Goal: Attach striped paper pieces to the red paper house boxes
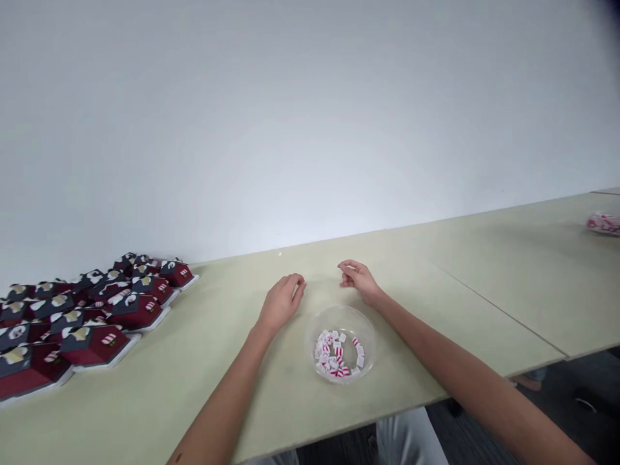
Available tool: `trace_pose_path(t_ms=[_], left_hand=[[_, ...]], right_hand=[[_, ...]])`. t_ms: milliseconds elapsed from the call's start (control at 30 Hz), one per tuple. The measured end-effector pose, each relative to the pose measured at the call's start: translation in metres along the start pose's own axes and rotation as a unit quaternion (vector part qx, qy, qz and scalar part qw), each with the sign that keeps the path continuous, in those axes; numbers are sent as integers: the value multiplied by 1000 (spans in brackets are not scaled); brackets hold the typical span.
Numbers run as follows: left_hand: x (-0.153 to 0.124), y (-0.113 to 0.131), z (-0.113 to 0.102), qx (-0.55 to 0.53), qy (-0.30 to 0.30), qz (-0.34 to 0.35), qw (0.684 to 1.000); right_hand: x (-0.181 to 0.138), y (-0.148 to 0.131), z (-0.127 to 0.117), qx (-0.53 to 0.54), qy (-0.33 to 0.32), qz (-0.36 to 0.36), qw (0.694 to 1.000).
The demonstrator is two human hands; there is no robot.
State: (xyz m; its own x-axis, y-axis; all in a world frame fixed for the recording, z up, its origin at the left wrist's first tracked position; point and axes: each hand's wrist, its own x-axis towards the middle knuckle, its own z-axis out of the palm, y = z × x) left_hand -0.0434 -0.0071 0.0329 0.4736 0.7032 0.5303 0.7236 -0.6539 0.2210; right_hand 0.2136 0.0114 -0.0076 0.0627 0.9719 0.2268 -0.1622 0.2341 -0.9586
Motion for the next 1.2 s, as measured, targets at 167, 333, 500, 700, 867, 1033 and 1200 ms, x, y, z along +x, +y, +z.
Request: trace_pose_path(t_ms=[167,333,500,700,867,1033,1200], left_hand=[[3,-13,9,0,51,-38,998],[7,8,17,45,48,-11,998],[34,32,37,115,-24,217,969],[38,-13,40,154,28,12,988],[34,12,31,115,53,57,990],[36,11,37,65,-52,156,984],[30,-35,37,77,53,-27,995]], right_hand=[[-2,-13,8,238,-46,43,969],[-9,-24,16,367,-133,124,912],[-17,-34,23,344,-222,178,895],[-1,-27,1,257,-18,157,953],[-3,-24,7,214,-33,143,966],[-22,-36,33,172,-199,183,947],[-11,-34,13,225,4,122,967]])
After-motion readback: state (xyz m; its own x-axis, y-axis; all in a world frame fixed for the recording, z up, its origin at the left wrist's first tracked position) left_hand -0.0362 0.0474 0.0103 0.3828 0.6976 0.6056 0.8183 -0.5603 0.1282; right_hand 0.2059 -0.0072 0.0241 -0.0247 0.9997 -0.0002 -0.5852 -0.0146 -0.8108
